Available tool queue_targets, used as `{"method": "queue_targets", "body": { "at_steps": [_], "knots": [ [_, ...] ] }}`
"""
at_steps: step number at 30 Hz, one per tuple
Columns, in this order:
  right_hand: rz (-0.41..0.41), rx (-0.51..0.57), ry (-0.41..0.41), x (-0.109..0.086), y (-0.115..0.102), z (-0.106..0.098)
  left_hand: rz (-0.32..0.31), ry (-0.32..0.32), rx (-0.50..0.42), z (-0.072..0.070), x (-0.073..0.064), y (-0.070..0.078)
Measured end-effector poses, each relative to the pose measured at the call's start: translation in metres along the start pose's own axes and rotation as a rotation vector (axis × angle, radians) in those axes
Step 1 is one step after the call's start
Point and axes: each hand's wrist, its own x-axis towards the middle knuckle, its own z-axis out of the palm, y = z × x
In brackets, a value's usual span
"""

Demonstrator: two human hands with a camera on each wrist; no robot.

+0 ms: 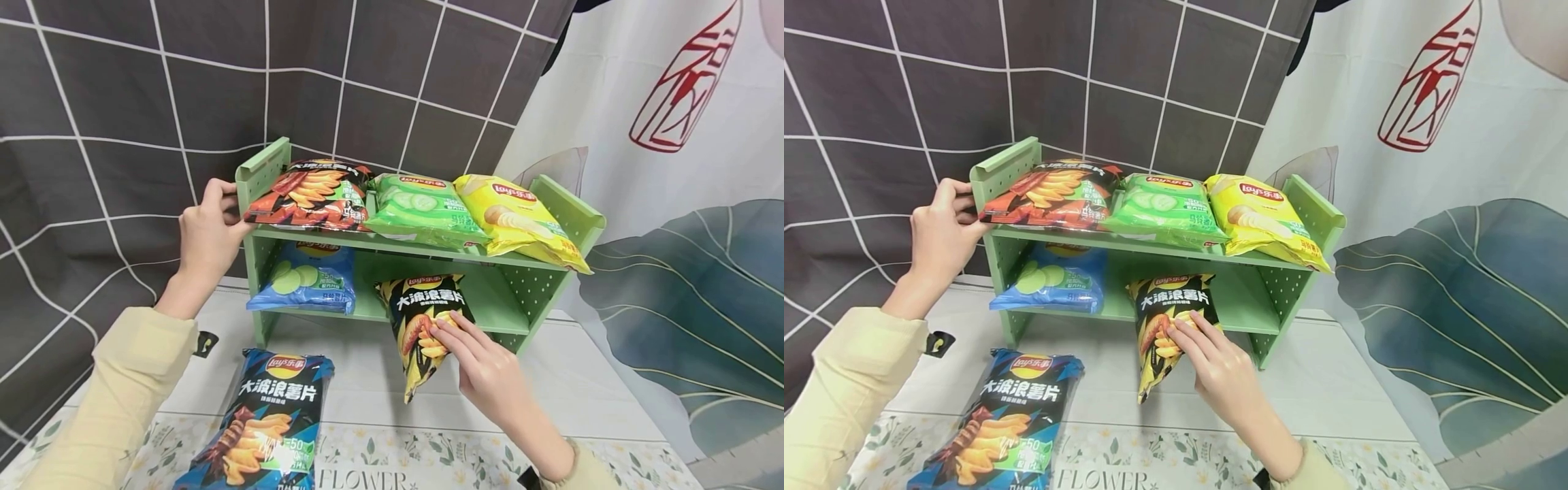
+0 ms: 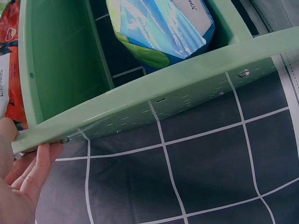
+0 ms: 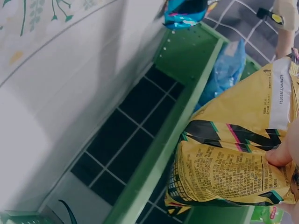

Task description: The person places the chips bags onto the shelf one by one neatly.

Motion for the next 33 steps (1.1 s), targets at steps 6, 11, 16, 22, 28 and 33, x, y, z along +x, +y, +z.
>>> {"method": "queue_targets", "body": {
  "at_steps": [6, 11, 16, 22, 28, 33],
  "knots": [
    [-0.021, -0.019, -0.038, -0.001, -0.001, 0.006, 0.002, 0.004, 0.001, 0.000, -0.001, 0.000],
    [-0.055, -0.098, 0.013, 0.002, 0.000, 0.012, 0.007, 0.013, 0.005, 0.000, 0.000, 0.000],
    [-0.045, -0.120, 0.045, 0.005, -0.002, 0.014, 0.007, 0.012, 0.006, 0.000, 0.000, 0.001],
    [0.006, -0.088, 0.033, 0.006, -0.002, 0.015, 0.010, 0.011, 0.003, 0.000, 0.000, 0.000],
    [0.039, -0.032, -0.071, 0.004, 0.000, 0.019, 0.003, 0.006, 0.006, 0.000, 0.000, 0.000],
    [0.054, -0.037, -0.086, 0.006, 0.002, 0.025, 0.004, 0.009, 0.005, 0.001, 0.000, -0.001]
  ]
}}
